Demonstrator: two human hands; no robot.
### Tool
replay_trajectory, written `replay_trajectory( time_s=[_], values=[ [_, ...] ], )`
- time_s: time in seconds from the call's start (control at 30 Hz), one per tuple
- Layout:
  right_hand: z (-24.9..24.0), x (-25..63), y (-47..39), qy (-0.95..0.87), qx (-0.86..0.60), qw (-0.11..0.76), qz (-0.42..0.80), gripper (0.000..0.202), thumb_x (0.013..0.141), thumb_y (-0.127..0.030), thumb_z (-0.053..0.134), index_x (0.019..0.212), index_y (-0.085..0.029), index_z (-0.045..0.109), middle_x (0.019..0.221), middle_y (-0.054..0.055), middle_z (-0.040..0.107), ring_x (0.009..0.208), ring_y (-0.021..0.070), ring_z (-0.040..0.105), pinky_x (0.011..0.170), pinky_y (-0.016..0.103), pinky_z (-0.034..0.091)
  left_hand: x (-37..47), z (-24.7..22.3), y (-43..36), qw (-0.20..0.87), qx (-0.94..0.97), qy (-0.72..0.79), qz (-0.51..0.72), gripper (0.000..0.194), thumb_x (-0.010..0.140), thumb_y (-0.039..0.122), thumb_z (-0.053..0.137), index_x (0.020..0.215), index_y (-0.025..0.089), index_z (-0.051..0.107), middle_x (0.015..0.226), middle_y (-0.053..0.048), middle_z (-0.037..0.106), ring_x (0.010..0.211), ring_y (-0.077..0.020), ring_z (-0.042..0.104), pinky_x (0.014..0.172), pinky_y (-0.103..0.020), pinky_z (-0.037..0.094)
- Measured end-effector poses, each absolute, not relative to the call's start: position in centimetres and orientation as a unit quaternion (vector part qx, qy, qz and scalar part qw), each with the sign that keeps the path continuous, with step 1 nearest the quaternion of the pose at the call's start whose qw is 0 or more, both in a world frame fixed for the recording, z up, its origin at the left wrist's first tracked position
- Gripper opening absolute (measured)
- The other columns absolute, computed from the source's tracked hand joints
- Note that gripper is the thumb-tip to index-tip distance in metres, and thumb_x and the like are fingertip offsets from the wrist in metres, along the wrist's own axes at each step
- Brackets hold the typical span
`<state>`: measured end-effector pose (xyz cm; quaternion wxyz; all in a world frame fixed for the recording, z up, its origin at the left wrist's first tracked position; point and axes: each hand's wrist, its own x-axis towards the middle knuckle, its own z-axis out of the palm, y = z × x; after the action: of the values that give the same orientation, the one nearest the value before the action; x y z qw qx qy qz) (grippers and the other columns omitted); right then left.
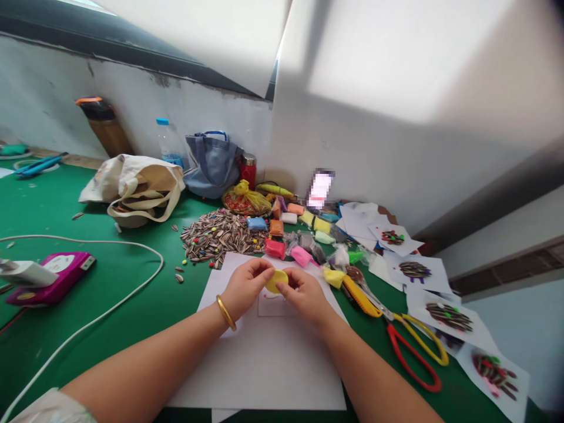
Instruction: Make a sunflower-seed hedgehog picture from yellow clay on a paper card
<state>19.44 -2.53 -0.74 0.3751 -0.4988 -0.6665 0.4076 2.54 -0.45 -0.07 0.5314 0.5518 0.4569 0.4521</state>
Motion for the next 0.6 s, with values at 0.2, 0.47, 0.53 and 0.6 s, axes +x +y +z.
replay_trajectory(
  time_s=[0.2, 0.47, 0.53, 0.6],
  values=[
    [-0.67, 19.34, -2.51, -0.678, -0.511, 0.365, 0.383, 0.014, 0.083, -0.031, 0.057, 0.078, -0.019, 0.062, 0.067, -0.002, 0.058, 0.061, 0.0123, 0.051, 0.054, 0.023, 0.037, 2.51, 0.01, -0.39, 0.551, 0.56, 0.442, 0.433, 0.031, 0.073, 0.045, 0.067, 0.082, 0.016, 0.067, 0.079, -0.004, 0.067, 0.073, -0.017, 0.061, 0.067, -0.027, 0.049],
    [-0.9, 19.63, -2.44, -0.668, -0.505, 0.397, 0.376, 0.02, 0.087, -0.036, 0.054, 0.084, -0.018, 0.064, 0.074, 0.001, 0.061, 0.067, 0.0144, 0.054, 0.059, 0.025, 0.04, 2.53, 0.03, -0.48, 0.556, 0.55, 0.437, 0.445, 0.034, 0.074, 0.046, 0.067, 0.089, 0.015, 0.068, 0.083, -0.005, 0.068, 0.074, -0.0167, 0.061, 0.067, -0.028, 0.05],
    [-0.78, 19.59, -2.5, -0.676, -0.508, 0.385, 0.37, 0.02, 0.087, -0.035, 0.054, 0.082, -0.018, 0.064, 0.073, 0.001, 0.061, 0.066, 0.0143, 0.054, 0.059, 0.025, 0.04, 2.6, 0.03, -0.53, 0.568, 0.552, 0.433, 0.429, 0.032, 0.07, 0.044, 0.07, 0.085, 0.015, 0.068, 0.081, -0.004, 0.068, 0.073, -0.0169, 0.061, 0.066, -0.028, 0.05],
    [-0.63, 19.52, -2.55, -0.678, -0.507, 0.376, 0.377, 0.02, 0.086, -0.035, 0.055, 0.083, -0.018, 0.064, 0.074, 0.001, 0.062, 0.067, 0.0142, 0.054, 0.059, 0.025, 0.04, 2.62, 0.04, -0.55, 0.57, 0.551, 0.44, 0.421, 0.03, 0.068, 0.043, 0.072, 0.076, 0.015, 0.065, 0.073, -0.003, 0.065, 0.068, -0.0159, 0.059, 0.062, -0.026, 0.049]
  ],
)
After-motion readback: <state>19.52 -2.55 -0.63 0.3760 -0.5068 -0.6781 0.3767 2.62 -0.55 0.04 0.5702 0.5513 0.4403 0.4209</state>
